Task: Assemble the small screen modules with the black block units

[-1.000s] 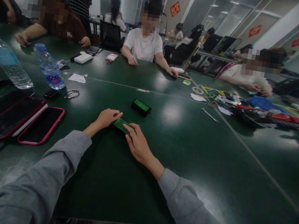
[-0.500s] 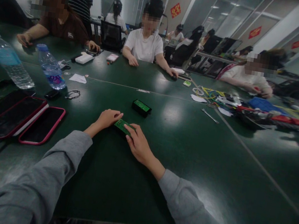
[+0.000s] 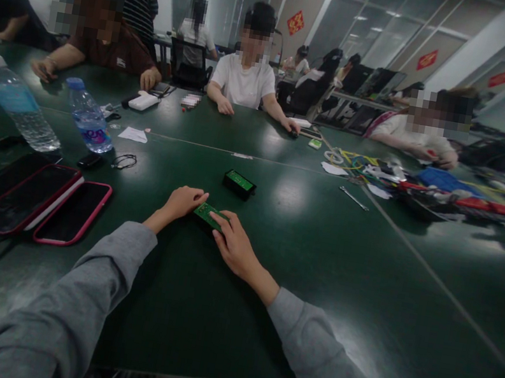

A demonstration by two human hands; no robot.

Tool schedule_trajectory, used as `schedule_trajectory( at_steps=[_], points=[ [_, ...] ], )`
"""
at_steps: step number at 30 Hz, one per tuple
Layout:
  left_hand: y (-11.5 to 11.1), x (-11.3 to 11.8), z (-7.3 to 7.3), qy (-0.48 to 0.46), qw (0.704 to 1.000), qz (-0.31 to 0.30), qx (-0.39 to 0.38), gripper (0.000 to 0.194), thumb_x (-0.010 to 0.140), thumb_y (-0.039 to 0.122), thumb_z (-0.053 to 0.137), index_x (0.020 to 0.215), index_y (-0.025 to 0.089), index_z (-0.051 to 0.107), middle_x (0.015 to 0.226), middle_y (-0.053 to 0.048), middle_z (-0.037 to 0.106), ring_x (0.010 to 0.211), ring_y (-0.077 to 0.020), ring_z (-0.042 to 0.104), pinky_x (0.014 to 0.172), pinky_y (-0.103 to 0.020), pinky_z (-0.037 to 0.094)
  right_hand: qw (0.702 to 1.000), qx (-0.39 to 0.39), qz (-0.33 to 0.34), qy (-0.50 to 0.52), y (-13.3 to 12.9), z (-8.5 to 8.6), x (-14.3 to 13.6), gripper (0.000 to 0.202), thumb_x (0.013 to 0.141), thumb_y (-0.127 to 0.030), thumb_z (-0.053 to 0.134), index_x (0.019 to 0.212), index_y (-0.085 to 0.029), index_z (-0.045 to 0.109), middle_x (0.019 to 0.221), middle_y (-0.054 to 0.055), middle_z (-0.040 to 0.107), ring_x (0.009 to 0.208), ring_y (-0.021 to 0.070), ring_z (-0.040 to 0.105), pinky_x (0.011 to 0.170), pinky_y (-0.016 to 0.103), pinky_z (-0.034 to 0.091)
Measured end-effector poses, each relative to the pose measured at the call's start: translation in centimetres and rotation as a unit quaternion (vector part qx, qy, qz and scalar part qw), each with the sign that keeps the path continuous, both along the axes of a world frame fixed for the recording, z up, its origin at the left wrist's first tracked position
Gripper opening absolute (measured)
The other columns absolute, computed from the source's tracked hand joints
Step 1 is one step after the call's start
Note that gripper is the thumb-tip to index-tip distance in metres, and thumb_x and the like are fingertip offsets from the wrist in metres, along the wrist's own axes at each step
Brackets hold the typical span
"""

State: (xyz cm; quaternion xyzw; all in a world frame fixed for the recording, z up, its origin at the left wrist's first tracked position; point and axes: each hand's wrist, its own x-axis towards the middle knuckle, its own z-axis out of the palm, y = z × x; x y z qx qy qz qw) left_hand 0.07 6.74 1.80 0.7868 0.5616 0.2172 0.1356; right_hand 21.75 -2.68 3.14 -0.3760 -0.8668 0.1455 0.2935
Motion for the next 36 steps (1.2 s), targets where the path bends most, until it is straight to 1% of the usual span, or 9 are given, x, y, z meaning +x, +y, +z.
schedule_trajectory(
  at_steps=[6,11,18,24,29,33,36],
  points=[
    [0.04,-0.02,-0.01,0.020,1.000,-0.001,-0.001,0.053,0.095,0.054,0.030,0.070,0.019,0.061,0.067,-0.002,0.061,0.059,-0.0138,0.045,0.058,-0.026,0.026,1.000,0.000,0.002,-0.007,-0.02,0.26,-0.05,0.044,0.100,-0.028,0.040,0.143,-0.027,0.036,0.134,0.012,0.042,0.124,0.0254,0.046,0.103,0.049,0.046],
    [0.01,-0.06,0.00,0.027,1.000,-0.004,0.003,0.054,0.095,0.055,0.029,0.072,0.020,0.062,0.069,-0.003,0.061,0.060,-0.0141,0.047,0.059,-0.027,0.027,1.000,-0.001,-0.001,-0.009,-0.04,0.29,-0.03,0.044,0.099,-0.027,0.040,0.143,-0.025,0.037,0.135,0.012,0.041,0.123,0.0241,0.047,0.104,0.045,0.046],
    [-0.11,0.01,0.20,0.035,0.999,0.002,0.002,0.053,0.095,0.054,0.029,0.072,0.019,0.063,0.070,-0.003,0.063,0.061,-0.0143,0.050,0.059,-0.027,0.028,1.000,0.003,-0.002,-0.004,0.01,0.03,0.04,0.044,0.099,-0.028,0.041,0.143,-0.028,0.036,0.135,0.011,0.042,0.123,0.0248,0.047,0.101,0.048,0.047],
    [-0.15,0.11,0.35,0.031,0.999,0.001,-0.007,0.054,0.095,0.054,0.029,0.074,0.019,0.064,0.071,-0.003,0.065,0.061,-0.0140,0.051,0.059,-0.026,0.029,1.000,0.001,-0.004,-0.008,-0.01,0.09,0.04,0.044,0.099,-0.028,0.042,0.143,-0.028,0.036,0.135,0.011,0.041,0.121,0.0245,0.048,0.100,0.047,0.048],
    [-0.12,0.11,0.29,0.036,0.999,0.003,0.002,0.053,0.096,0.053,0.030,0.073,0.019,0.064,0.071,-0.003,0.065,0.062,-0.0142,0.052,0.059,-0.026,0.030,1.000,0.001,0.000,-0.010,0.00,0.11,0.10,0.044,0.099,-0.028,0.041,0.143,-0.027,0.036,0.135,0.011,0.041,0.122,0.0236,0.047,0.102,0.046,0.047],
    [-0.10,0.10,0.22,0.039,0.999,0.004,0.003,0.053,0.096,0.053,0.030,0.073,0.019,0.064,0.070,-0.003,0.065,0.061,-0.0141,0.052,0.059,-0.026,0.029,1.000,0.000,-0.002,-0.010,0.07,-0.02,0.13,0.045,0.099,-0.028,0.042,0.143,-0.028,0.035,0.136,0.011,0.041,0.122,0.0244,0.048,0.101,0.047,0.048],
    [-0.09,0.10,0.19,0.043,0.999,0.008,-0.001,0.053,0.095,0.054,0.030,0.074,0.020,0.064,0.071,-0.003,0.065,0.061,-0.0144,0.051,0.058,-0.026,0.029,1.000,0.006,0.000,-0.010,0.14,-0.13,0.10,0.045,0.099,-0.028,0.042,0.143,-0.028,0.035,0.135,0.012,0.041,0.124,0.0251,0.046,0.103,0.048,0.046]
  ],
)
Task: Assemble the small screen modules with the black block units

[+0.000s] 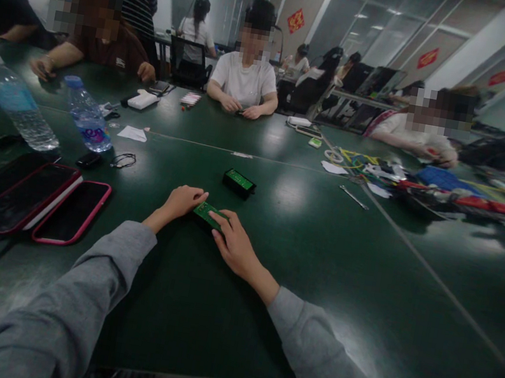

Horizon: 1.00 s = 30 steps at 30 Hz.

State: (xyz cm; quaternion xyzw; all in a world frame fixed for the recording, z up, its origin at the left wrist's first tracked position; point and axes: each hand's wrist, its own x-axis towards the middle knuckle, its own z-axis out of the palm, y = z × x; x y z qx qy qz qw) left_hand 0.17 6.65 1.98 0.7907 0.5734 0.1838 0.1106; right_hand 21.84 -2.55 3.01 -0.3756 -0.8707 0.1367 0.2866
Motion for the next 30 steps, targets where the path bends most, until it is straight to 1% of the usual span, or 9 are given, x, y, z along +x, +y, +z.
schedule_trajectory(
  at_steps=[12,23,30],
  points=[
    [-0.07,0.03,0.18,0.006,1.000,-0.004,0.001,0.052,0.096,0.053,0.030,0.076,0.020,0.065,0.072,-0.003,0.066,0.063,-0.0148,0.053,0.060,-0.026,0.031,1.000,-0.004,-0.004,-0.005,-0.07,0.05,0.03,0.044,0.099,-0.029,0.042,0.143,-0.027,0.036,0.135,0.012,0.041,0.123,0.0240,0.047,0.102,0.046,0.047],
    [-0.14,0.05,0.32,-0.003,1.000,-0.003,-0.004,0.053,0.095,0.054,0.029,0.075,0.019,0.064,0.073,-0.004,0.066,0.062,-0.0140,0.051,0.059,-0.026,0.029,1.000,-0.005,-0.004,-0.003,-0.25,0.47,-0.04,0.044,0.099,-0.028,0.042,0.143,-0.029,0.035,0.135,0.011,0.042,0.122,0.0250,0.048,0.100,0.049,0.048],
    [-0.10,0.07,0.27,0.003,1.000,-0.001,-0.006,0.053,0.095,0.054,0.030,0.076,0.020,0.065,0.073,-0.004,0.066,0.063,-0.0147,0.053,0.060,-0.026,0.031,1.000,0.001,0.000,-0.004,-0.13,0.31,-0.04,0.044,0.099,-0.028,0.042,0.142,-0.025,0.036,0.134,0.013,0.042,0.124,0.0241,0.046,0.103,0.046,0.046]
  ],
)
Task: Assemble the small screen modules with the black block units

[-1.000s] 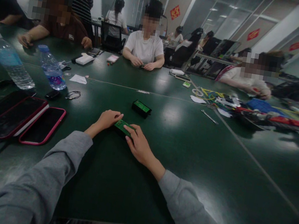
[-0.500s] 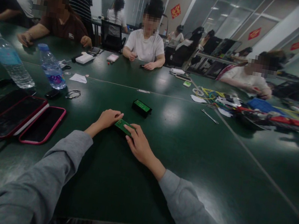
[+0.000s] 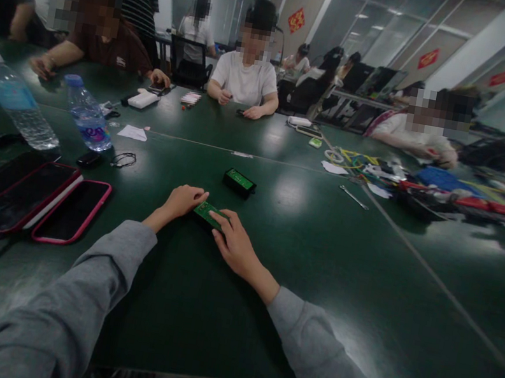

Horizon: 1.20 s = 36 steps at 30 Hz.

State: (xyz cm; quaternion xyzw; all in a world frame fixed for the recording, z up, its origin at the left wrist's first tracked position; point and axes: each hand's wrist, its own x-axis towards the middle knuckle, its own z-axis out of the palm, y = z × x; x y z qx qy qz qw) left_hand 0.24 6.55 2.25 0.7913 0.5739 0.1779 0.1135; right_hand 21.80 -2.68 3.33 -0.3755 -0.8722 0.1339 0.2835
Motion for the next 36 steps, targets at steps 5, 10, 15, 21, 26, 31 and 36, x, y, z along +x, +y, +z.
schedule_trajectory(
  at_steps=[5,10,15,21,26,31,36],
  points=[
    [0.04,-0.02,-0.14,0.007,1.000,-0.001,0.005,0.054,0.095,0.054,0.029,0.076,0.020,0.065,0.072,-0.004,0.065,0.063,-0.0149,0.053,0.058,-0.026,0.029,1.000,-0.001,-0.002,0.000,0.06,-0.24,-0.02,0.044,0.099,-0.028,0.042,0.142,-0.027,0.036,0.135,0.012,0.041,0.125,0.0245,0.045,0.103,0.048,0.045],
    [0.06,0.00,-0.05,0.002,1.000,-0.004,-0.004,0.053,0.095,0.053,0.029,0.078,0.020,0.066,0.072,-0.004,0.065,0.061,-0.0142,0.051,0.058,-0.026,0.030,1.000,-0.003,-0.001,0.002,0.01,-0.11,0.00,0.044,0.099,-0.027,0.042,0.143,-0.027,0.035,0.135,0.012,0.041,0.125,0.0243,0.046,0.103,0.047,0.045],
    [0.06,0.03,-0.04,0.010,1.000,-0.002,0.004,0.054,0.095,0.054,0.029,0.076,0.020,0.065,0.070,-0.004,0.064,0.059,-0.0145,0.050,0.058,-0.026,0.029,1.000,-0.004,-0.002,0.000,0.03,-0.15,0.04,0.045,0.099,-0.028,0.042,0.143,-0.027,0.035,0.135,0.012,0.041,0.124,0.0244,0.046,0.103,0.047,0.046],
    [0.04,0.03,-0.13,0.011,1.000,-0.005,0.006,0.053,0.096,0.053,0.029,0.076,0.019,0.065,0.071,-0.004,0.065,0.060,-0.0143,0.050,0.058,-0.026,0.029,1.000,-0.013,-0.006,-0.003,-0.10,0.08,0.07,0.045,0.099,-0.028,0.042,0.143,-0.028,0.034,0.136,0.011,0.040,0.122,0.0245,0.047,0.101,0.047,0.048],
    [0.07,0.05,-0.11,0.003,1.000,-0.007,0.001,0.053,0.096,0.053,0.029,0.074,0.019,0.063,0.069,-0.003,0.064,0.058,-0.0134,0.049,0.057,-0.026,0.028,1.000,-0.011,-0.007,-0.006,-0.08,0.07,0.07,0.045,0.099,-0.029,0.043,0.143,-0.028,0.035,0.136,0.011,0.040,0.122,0.0244,0.048,0.100,0.047,0.048],
    [0.02,0.04,-0.11,0.013,1.000,-0.001,0.006,0.052,0.095,0.054,0.030,0.076,0.020,0.065,0.071,-0.004,0.065,0.061,-0.0147,0.051,0.058,-0.026,0.028,1.000,0.000,-0.001,0.004,0.06,-0.23,0.00,0.045,0.098,-0.028,0.042,0.143,-0.029,0.034,0.134,0.011,0.042,0.122,0.0251,0.048,0.100,0.049,0.048],
    [0.01,0.01,-0.21,0.016,1.000,-0.005,0.007,0.052,0.095,0.053,0.030,0.077,0.020,0.066,0.071,-0.004,0.065,0.061,-0.0153,0.052,0.059,-0.027,0.029,1.000,-0.006,-0.009,-0.003,0.06,-0.28,0.02,0.046,0.098,-0.029,0.043,0.143,-0.030,0.035,0.135,0.011,0.041,0.120,0.0259,0.049,0.098,0.050,0.049]
  ],
)
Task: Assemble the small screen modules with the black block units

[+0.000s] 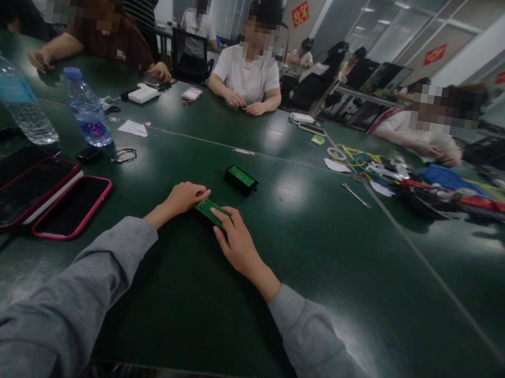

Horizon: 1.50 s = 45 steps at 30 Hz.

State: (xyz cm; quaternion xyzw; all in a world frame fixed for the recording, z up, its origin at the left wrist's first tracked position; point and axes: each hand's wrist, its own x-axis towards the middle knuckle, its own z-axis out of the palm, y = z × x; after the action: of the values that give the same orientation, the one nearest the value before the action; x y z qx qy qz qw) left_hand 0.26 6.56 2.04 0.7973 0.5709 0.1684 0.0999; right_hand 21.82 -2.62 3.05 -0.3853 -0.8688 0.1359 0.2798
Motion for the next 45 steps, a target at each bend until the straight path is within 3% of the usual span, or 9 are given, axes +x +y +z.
schedule_trajectory(
  at_steps=[45],
  points=[
    [-0.13,0.12,-0.11,0.047,0.998,-0.012,0.027,0.053,0.096,0.051,0.030,0.074,0.019,0.066,0.068,-0.005,0.065,0.059,-0.0156,0.053,0.056,-0.027,0.027,1.000,0.004,0.016,0.009,-0.12,0.48,-0.11,0.043,0.099,-0.027,0.041,0.142,-0.027,0.035,0.133,0.012,0.042,0.122,0.0260,0.047,0.100,0.049,0.047]
  ],
)
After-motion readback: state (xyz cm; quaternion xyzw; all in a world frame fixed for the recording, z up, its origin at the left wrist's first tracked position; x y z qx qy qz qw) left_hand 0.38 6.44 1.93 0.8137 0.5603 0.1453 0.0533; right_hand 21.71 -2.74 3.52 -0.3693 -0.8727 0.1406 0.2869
